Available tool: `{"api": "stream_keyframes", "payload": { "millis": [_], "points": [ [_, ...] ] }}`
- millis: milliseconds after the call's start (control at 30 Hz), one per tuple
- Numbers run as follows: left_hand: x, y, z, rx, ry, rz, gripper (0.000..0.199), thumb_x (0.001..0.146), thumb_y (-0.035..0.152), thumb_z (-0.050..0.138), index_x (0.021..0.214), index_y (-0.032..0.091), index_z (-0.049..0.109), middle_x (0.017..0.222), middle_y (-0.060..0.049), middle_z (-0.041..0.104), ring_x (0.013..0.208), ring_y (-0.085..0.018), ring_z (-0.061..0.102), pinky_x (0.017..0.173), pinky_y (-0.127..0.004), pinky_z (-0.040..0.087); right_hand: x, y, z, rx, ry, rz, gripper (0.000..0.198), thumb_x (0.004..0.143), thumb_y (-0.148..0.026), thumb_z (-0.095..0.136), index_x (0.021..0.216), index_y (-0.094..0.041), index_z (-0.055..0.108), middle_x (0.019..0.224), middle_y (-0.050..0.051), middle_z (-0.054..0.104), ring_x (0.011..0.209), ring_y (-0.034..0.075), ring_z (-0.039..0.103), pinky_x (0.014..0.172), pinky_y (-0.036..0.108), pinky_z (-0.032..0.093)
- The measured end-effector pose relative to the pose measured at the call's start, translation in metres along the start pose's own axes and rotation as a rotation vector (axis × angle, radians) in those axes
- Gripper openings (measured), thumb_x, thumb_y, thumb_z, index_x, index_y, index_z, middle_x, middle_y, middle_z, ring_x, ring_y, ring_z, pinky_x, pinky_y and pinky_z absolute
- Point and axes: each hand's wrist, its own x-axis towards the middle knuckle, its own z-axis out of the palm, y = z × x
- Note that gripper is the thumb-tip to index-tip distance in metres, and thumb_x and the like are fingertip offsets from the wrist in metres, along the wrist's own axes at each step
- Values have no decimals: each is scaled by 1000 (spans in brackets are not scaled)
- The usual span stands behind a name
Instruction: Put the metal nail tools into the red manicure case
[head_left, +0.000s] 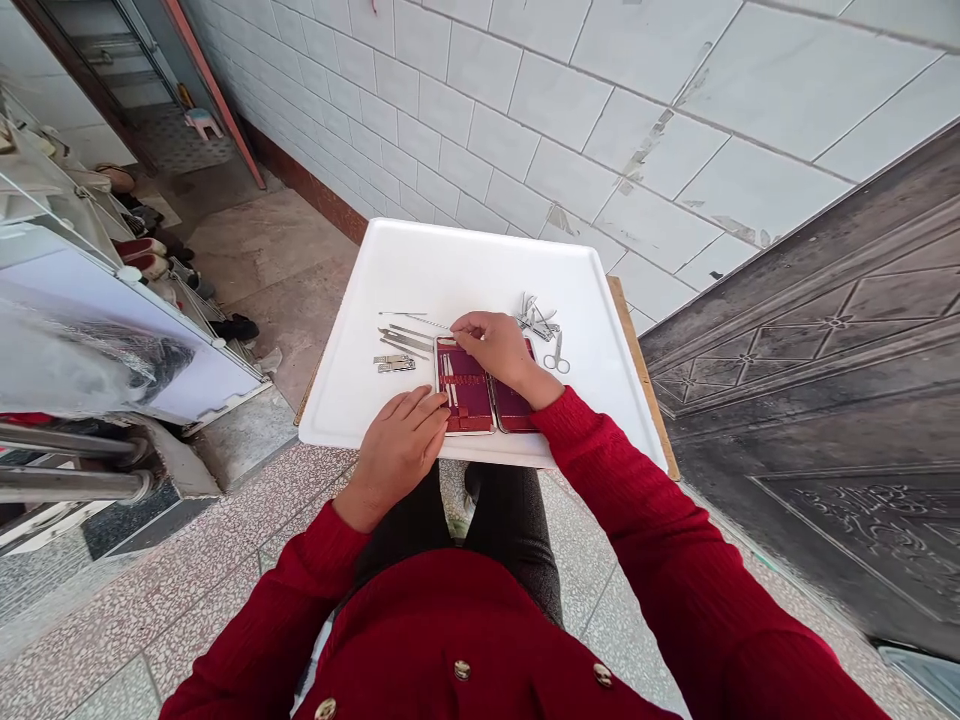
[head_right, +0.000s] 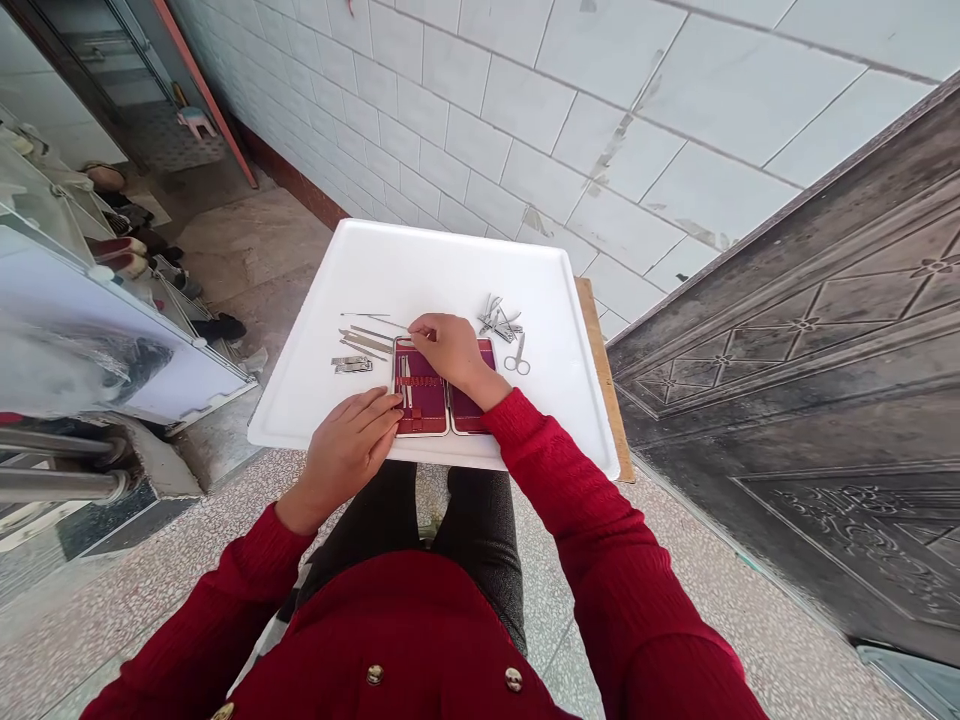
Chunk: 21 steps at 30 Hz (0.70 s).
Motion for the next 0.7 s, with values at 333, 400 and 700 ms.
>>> {"api": "stream_keyframes", "payload": {
  "millis": [333,400,700],
  "points": [
    [-1,1,2,10,16,5,24,105,16,55,119,18,73,129,-9,77,128,-29,69,108,-47,56,22,-18,-5,-250,-136,-5,16,88,-13,64,83,-19,78,81,3,77,74,17,65,70,28,45],
    [-1,1,2,16,15,10,23,105,16,54,119,18,73,129,-9,77,128,-29,69,108,-47,55,23,-18,-4,-269,-154,-14,17,88,-13,63,83,-19,79,82,3,77,75,17,65,70,29,45],
    [-2,0,4,0,-5,-8,25,105,16,54,120,20,74,130,-9,77,130,-29,68,109,-47,55,19,-13,-3,-274,-160,1,18,89,-14,63,84,-19,80,84,3,78,77,18,66,71,29,45]
  ]
}}
